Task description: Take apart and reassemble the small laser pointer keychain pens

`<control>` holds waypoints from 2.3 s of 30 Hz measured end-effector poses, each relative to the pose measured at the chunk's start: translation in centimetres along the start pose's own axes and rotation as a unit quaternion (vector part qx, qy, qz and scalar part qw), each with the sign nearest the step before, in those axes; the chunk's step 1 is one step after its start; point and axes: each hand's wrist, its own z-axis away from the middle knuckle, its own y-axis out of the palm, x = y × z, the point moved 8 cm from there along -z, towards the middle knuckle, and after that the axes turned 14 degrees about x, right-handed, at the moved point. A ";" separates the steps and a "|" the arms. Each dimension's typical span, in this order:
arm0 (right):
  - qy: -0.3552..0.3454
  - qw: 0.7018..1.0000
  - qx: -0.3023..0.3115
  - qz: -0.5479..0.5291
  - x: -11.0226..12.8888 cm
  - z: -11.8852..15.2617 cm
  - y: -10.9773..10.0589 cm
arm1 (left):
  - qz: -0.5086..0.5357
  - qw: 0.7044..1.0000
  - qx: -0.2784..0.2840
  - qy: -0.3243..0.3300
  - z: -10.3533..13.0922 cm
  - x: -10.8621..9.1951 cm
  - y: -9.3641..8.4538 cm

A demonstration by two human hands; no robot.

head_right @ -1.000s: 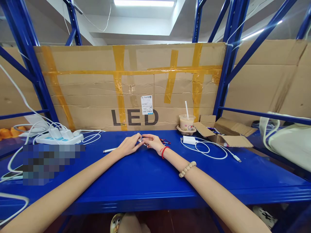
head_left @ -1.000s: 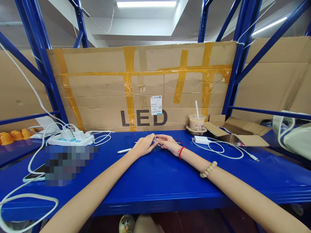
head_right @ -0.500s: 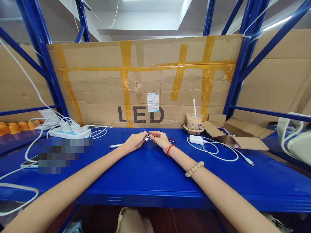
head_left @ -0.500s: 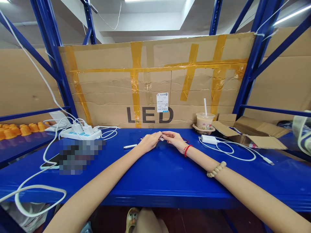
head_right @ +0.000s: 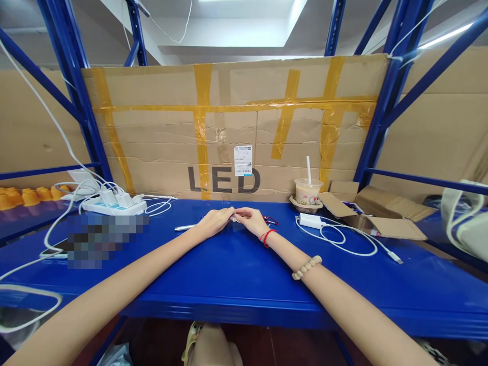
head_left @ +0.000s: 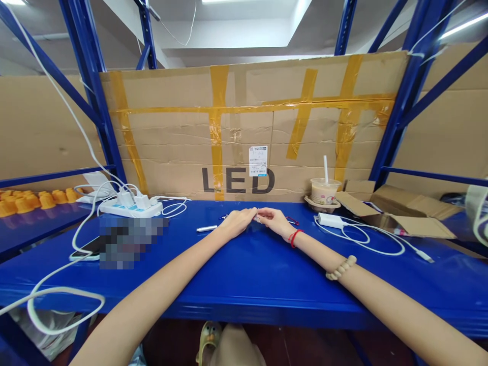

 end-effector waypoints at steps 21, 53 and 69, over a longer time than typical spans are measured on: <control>-0.074 0.988 0.002 0.135 1.6 0.1 -0.1 | 0.078 0.996 -0.017 -0.033 0.2 0.9 -0.6; -0.078 0.992 -0.047 0.085 0.9 -0.3 -2.0 | -0.012 0.997 -0.071 -0.015 -0.3 0.5 -0.7; -0.033 0.999 -0.006 0.019 1.2 0.2 -1.2 | -0.005 0.997 -0.075 0.014 -0.2 0.2 -0.8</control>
